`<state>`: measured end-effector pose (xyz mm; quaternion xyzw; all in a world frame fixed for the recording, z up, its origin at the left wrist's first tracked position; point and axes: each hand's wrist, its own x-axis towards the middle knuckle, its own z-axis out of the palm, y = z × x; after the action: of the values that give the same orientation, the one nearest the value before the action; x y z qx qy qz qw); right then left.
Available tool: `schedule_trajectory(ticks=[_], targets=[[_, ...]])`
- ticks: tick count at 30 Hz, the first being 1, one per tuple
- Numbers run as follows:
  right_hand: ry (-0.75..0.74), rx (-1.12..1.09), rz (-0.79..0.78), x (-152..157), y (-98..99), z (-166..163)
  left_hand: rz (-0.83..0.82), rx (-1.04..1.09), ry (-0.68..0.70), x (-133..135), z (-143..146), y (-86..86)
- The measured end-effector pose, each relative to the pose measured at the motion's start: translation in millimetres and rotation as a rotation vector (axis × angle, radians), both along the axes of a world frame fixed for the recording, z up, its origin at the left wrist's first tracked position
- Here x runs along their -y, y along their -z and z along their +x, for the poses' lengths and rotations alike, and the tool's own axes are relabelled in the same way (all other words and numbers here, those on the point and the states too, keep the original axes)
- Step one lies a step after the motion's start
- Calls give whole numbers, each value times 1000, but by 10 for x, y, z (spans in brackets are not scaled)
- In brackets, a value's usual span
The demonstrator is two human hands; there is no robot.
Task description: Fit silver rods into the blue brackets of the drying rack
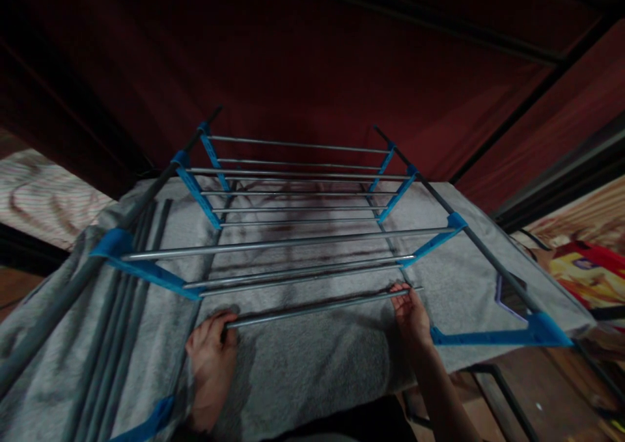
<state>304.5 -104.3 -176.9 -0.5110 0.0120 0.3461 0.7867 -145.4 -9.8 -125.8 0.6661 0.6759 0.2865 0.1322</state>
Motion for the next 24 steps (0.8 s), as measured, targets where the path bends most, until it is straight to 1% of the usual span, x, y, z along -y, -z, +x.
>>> schedule_trajectory(ticks=[6,9,16,24], targets=[[-2,-15,7,-5,-16,4,-23,15,-17,-11,12,-36],[2,-16,10,-8,-13,6,-10,24,-11,-16,6,-34],[-23,1,0,7,53,27,-9,24,7,-21,-25,-13],[-20,-3,-12,10,86,55,9,10,6,-40,-72,95]])
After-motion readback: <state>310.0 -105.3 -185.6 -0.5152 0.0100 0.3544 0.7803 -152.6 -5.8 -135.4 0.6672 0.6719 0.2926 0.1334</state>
